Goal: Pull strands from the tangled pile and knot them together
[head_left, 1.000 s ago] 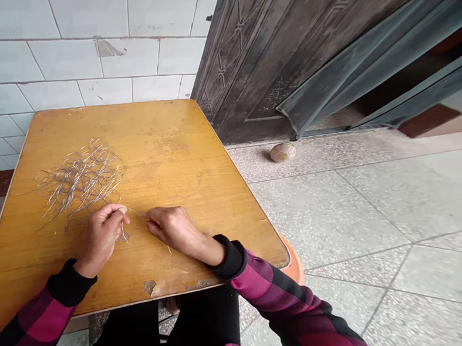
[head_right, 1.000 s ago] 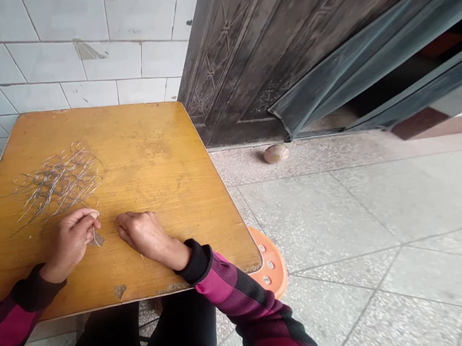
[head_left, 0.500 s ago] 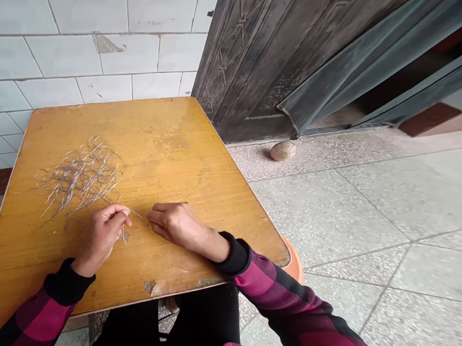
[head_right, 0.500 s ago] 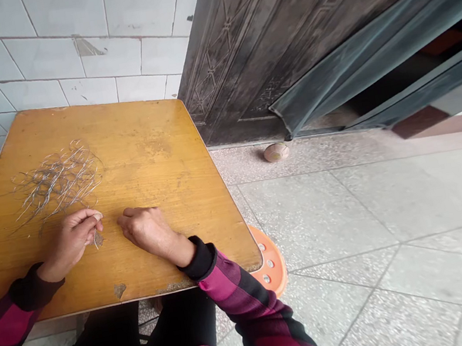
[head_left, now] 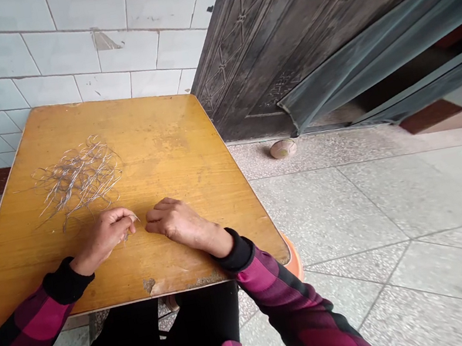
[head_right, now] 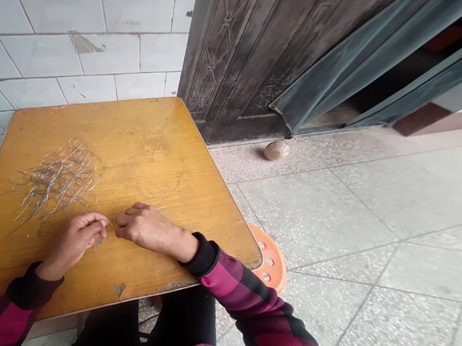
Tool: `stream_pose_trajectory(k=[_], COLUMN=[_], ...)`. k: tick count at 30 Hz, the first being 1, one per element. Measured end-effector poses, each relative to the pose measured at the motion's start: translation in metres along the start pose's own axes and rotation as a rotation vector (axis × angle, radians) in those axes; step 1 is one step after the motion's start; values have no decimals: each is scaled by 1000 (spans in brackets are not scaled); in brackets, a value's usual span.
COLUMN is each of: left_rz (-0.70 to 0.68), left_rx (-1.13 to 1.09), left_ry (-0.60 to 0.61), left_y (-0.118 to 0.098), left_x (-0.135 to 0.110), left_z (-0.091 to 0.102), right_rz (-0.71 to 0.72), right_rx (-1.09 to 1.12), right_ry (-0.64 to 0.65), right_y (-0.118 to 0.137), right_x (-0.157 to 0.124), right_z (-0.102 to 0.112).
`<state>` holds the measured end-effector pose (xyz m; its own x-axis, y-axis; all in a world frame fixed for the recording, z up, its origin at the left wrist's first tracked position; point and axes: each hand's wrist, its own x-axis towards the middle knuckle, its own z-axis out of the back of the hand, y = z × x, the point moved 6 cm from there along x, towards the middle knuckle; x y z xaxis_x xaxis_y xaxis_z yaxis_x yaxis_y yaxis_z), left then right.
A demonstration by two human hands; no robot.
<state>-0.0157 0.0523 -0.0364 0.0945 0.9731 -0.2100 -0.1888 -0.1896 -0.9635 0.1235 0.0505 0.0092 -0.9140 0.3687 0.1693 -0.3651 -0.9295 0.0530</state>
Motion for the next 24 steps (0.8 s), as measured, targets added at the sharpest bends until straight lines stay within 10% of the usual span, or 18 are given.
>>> stream_pose_trajectory(k=[14,24], left_rz=[45,103], left_rx=[168,-30], left_ry=[273,223], left_y=[-12,-7], left_x=[-5,-4], left_z=[-11,-6], right_rz=[197,24], right_rx=[16,47], right_ry=[28,-169], right_y=[17,-33], right_x=[-5,-21], right_z=[4,17])
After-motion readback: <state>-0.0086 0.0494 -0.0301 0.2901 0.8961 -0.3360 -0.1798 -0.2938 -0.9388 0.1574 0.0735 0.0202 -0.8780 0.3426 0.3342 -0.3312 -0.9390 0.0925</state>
